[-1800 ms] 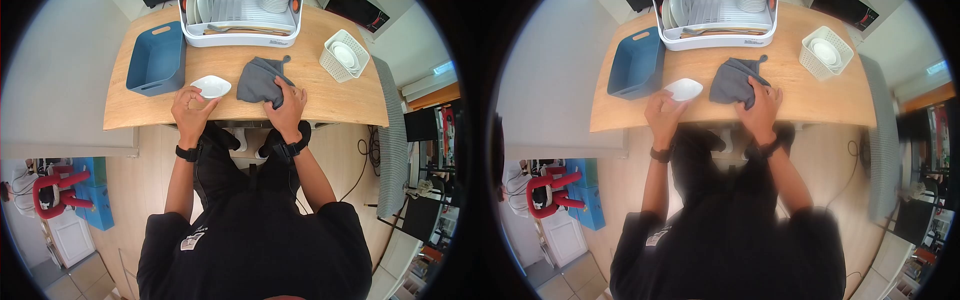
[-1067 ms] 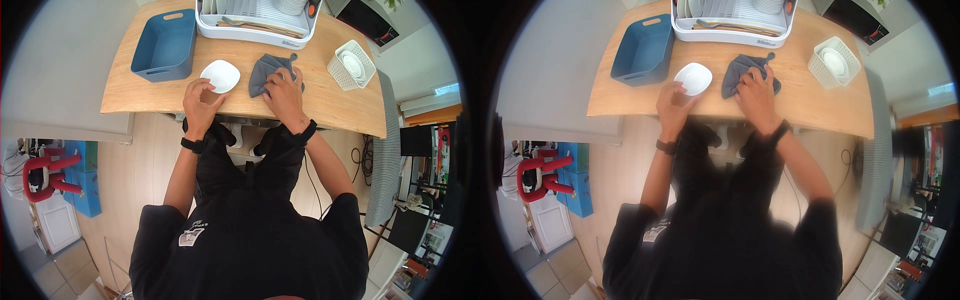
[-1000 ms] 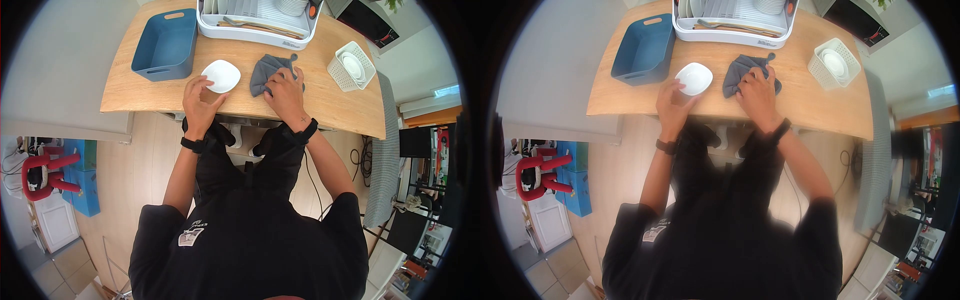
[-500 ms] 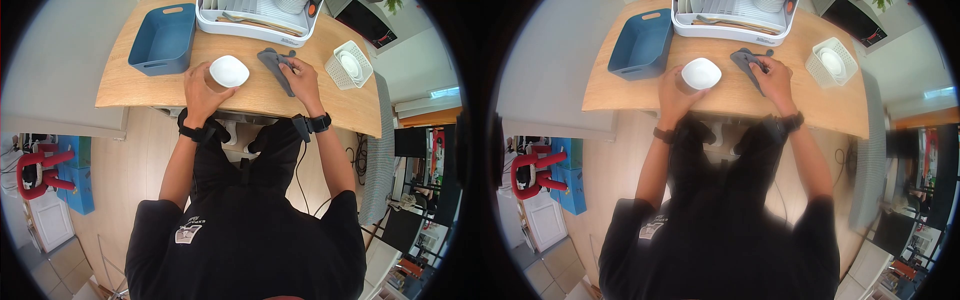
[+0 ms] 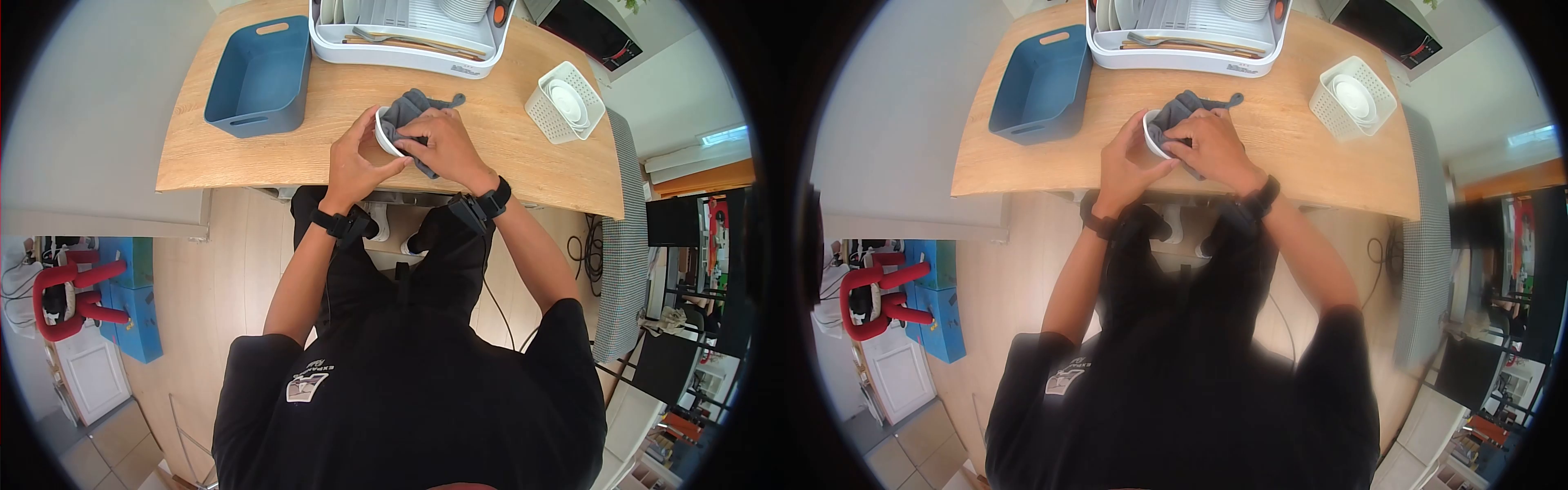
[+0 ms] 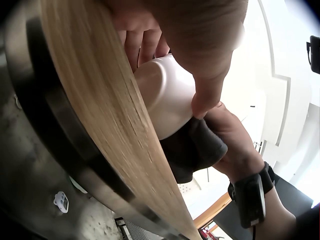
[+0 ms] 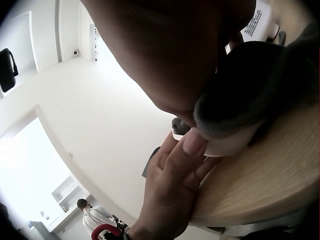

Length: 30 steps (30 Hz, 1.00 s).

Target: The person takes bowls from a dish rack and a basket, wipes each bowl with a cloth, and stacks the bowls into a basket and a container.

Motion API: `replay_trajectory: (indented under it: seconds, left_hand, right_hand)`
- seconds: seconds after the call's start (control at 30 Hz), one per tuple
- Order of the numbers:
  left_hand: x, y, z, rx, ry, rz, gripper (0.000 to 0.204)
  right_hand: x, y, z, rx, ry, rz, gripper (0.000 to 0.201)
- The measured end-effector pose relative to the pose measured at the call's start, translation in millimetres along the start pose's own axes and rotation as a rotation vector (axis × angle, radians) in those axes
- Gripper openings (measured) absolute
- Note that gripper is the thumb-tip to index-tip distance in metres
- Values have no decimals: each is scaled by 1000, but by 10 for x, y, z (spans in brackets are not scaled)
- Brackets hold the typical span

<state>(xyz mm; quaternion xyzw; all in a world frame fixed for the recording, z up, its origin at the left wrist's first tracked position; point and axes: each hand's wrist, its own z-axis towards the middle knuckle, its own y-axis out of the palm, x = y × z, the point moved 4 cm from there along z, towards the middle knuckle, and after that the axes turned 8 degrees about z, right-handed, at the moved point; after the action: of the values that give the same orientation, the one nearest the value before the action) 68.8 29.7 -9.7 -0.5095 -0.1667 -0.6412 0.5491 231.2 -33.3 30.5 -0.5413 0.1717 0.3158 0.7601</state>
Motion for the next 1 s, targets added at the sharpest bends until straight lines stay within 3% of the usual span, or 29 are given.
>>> replay_trajectory:
  seconds: [0.13,0.23,0.3,0.43,0.63,0.7,0.83,0.9,0.93,1.0]
  left_hand:
    - [56,-35,-6,-53,-13,12,89]
    - [78,-47,-46,-42,-1,15,88]
    - [66,-49,-66,-20,9,20,87]
    - [87,-48,-70,-18,31,43,89]
    - [92,-42,-59,-51,17,56,91]
    - [97,-32,-53,-67,16,48,90]
    - [115,-26,-51,-55,-12,49,88]
    - [100,-26,-64,-44,-17,54,88]
    - [82,-23,-70,-22,-8,40,88]
    - [40,-12,-82,0,1,27,87]
  right_hand:
    - [-11,32,132,47,-5,34,16]
    - [-86,-14,216,89,-36,-171,15]
    - [-93,-15,232,15,-85,-390,17]
    - [-129,15,156,-85,-64,-507,13]
    - [2,-37,30,-228,52,-28,15]
    - [121,50,17,-240,249,352,17]
    - [24,35,100,-123,280,343,20]
    - [-70,-12,176,15,-3,-11,16]
    - [-68,-11,191,16,-4,-8,16]
    - [-108,-23,202,64,-101,-407,9]
